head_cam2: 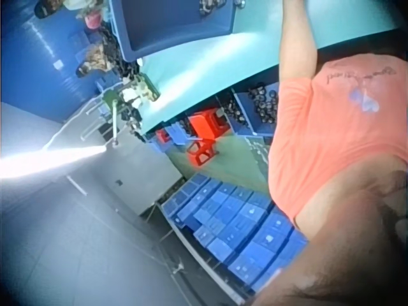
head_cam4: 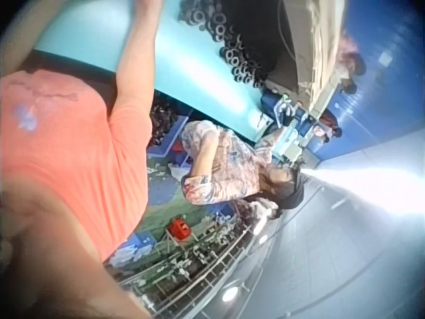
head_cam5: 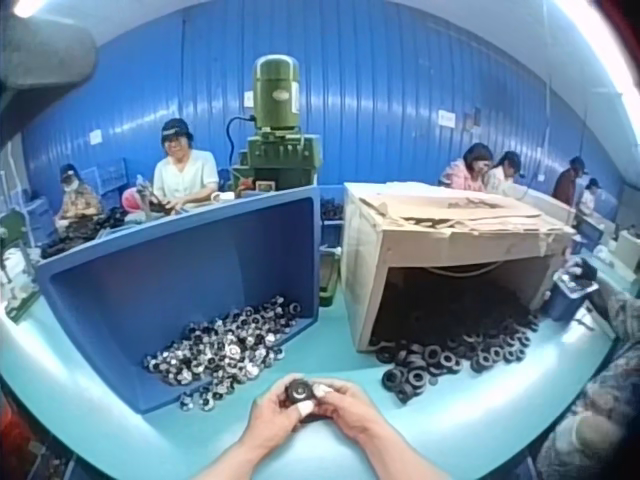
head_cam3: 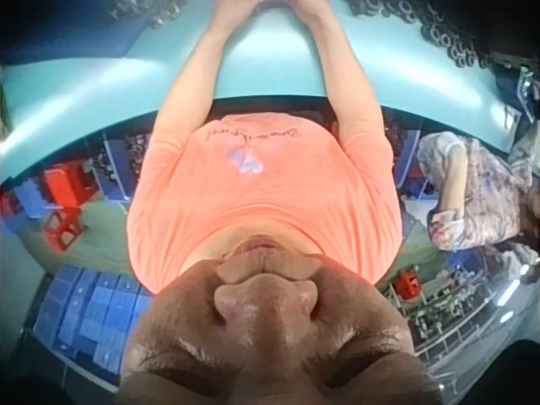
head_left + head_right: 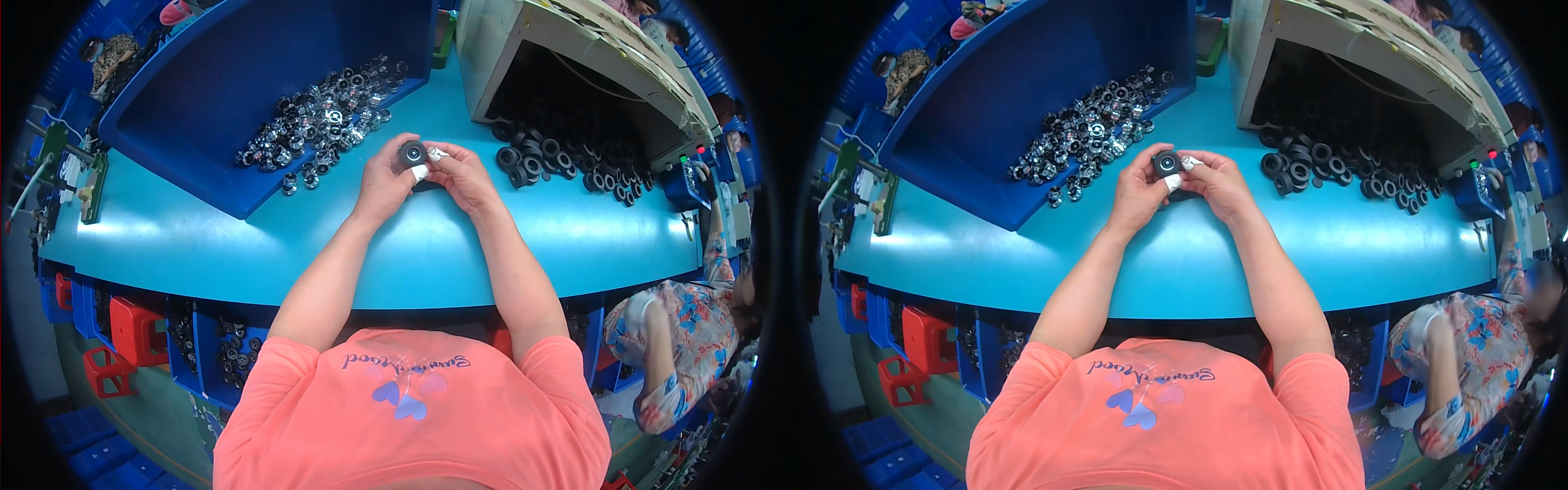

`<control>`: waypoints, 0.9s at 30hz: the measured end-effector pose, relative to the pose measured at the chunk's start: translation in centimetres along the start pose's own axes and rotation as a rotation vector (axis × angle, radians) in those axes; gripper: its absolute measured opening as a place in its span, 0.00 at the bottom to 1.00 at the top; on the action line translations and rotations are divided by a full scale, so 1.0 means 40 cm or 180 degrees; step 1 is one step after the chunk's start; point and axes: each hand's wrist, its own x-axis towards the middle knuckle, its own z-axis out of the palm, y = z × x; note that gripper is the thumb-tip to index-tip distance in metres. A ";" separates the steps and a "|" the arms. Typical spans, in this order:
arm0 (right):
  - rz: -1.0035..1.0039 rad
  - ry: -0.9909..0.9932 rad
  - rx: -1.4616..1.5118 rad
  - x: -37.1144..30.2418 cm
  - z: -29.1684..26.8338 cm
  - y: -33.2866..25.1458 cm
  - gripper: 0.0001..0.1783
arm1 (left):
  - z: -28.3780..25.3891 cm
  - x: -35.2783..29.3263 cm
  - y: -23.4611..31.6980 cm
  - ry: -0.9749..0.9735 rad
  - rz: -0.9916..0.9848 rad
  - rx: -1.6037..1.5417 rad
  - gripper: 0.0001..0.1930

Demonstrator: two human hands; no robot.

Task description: Assembling mechanical parts by inserting metal components into circular rings at a factory workbench.

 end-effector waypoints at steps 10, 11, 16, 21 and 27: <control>-0.0560 0.0216 -0.1589 -0.024 0.021 -0.024 0.11 | -0.003 -0.007 -0.035 0.0014 0.0682 0.0515 0.23; -0.0526 0.0322 -0.1801 -0.031 0.027 -0.040 0.10 | 0.004 -0.016 -0.006 0.0070 0.0567 0.0526 0.23; -0.1087 0.1084 -0.3052 -0.030 -0.085 -0.169 0.12 | -0.061 -0.182 0.128 0.0613 0.1006 0.1348 0.24; -0.1836 0.1822 -0.4167 0.046 -0.219 -0.319 0.11 | -0.317 -0.479 0.167 0.1397 0.0985 0.2855 0.27; -0.1384 0.2022 -0.5655 0.324 -0.327 -0.348 0.12 | -0.536 -0.872 0.136 0.1444 -0.1052 0.4957 0.30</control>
